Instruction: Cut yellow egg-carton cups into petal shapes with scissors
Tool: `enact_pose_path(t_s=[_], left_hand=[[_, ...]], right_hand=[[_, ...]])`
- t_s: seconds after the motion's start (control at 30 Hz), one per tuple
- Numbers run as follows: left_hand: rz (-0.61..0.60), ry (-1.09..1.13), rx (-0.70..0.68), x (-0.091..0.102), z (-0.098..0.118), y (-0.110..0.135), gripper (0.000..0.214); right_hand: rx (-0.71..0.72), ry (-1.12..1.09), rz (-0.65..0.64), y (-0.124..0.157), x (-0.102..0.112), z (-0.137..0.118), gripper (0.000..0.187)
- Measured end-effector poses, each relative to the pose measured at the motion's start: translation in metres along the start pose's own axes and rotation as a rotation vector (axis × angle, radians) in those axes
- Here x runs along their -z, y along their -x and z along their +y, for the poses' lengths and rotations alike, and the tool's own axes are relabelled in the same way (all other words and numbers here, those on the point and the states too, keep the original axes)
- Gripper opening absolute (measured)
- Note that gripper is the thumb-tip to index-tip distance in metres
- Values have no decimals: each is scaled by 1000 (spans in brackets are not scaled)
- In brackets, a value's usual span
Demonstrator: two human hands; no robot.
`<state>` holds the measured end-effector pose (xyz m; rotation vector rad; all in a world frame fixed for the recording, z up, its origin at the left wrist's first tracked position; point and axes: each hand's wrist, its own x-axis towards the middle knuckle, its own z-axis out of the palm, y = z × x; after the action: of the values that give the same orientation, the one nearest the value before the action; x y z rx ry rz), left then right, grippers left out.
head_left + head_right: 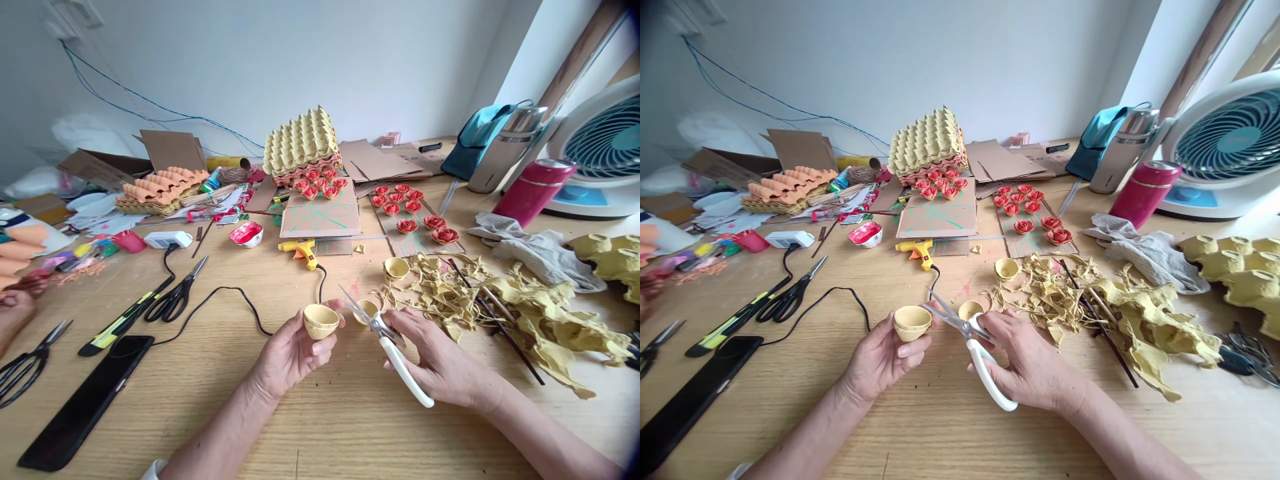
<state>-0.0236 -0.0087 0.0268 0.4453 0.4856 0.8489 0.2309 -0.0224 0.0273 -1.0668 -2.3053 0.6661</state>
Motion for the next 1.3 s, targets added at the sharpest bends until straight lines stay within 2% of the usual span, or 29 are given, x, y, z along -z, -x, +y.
enact_pose_path(t_s=[0.17,0.37,0.47,0.7,0.87,0.97,1.3], left_hand=[[-8,-27,-10,0,0,0,36],[-37,-294,-130,2,-1,2,48],[2,-411,-193,1,-1,2,47],[57,-515,-301,-2,-4,1,42],[202,-721,-495,-1,-7,-2,44],[254,-819,-552,2,-9,-3,42],[279,-987,-560,2,-16,-2,42]], right_hand=[[-12,-6,-7,0,0,0,13],[9,10,23,1,-1,3,13],[31,44,25,0,-1,4,13],[50,109,6,-2,-2,4,14],[51,105,36,-1,-3,6,12],[49,113,18,-1,-4,7,12],[46,216,-39,-6,-9,-1,15]])
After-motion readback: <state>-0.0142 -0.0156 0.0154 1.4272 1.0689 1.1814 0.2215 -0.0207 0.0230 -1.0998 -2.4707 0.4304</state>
